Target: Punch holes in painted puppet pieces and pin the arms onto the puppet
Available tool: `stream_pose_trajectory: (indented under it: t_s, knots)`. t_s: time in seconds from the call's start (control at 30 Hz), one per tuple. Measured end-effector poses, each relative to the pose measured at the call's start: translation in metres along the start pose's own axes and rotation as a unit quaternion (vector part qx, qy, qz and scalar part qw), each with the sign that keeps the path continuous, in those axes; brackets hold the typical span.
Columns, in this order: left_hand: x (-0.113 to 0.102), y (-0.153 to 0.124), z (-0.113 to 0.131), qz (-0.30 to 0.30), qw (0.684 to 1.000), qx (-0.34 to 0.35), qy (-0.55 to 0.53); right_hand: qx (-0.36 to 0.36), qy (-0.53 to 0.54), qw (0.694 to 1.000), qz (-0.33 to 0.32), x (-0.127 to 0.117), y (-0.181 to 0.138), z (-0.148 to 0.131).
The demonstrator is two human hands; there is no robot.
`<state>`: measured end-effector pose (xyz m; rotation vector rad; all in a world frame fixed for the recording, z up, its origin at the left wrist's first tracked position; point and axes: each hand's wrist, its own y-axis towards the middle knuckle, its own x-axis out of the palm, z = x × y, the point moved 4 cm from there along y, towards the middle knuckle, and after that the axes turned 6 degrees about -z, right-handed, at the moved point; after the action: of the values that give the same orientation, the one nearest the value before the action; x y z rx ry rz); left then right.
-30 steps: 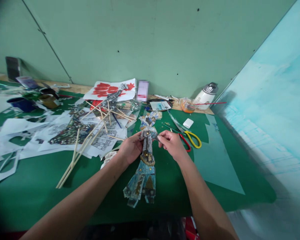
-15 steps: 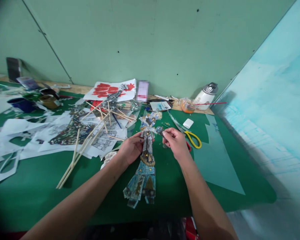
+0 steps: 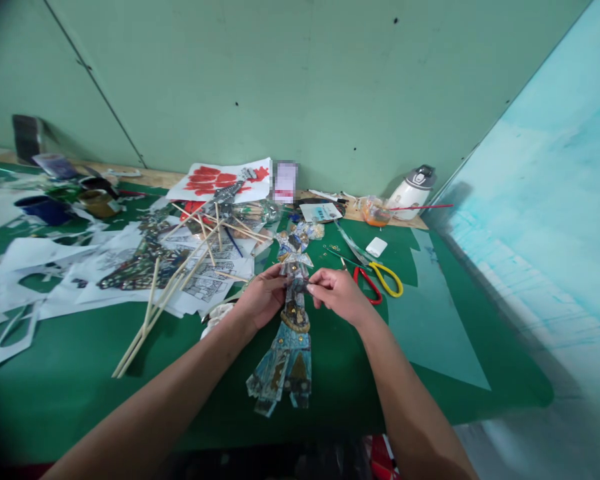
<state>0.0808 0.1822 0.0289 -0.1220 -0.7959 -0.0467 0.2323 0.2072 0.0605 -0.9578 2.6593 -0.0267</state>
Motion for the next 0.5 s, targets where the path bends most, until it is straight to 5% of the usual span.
stream_pose_trajectory:
  t_s: [0.5]
  knots:
    - [-0.0024,0.0,-0.0007,0.004,1.0,0.015,0.002,0.023,0.062,0.996,0.059,-0.0076,0.0022,0.0066]
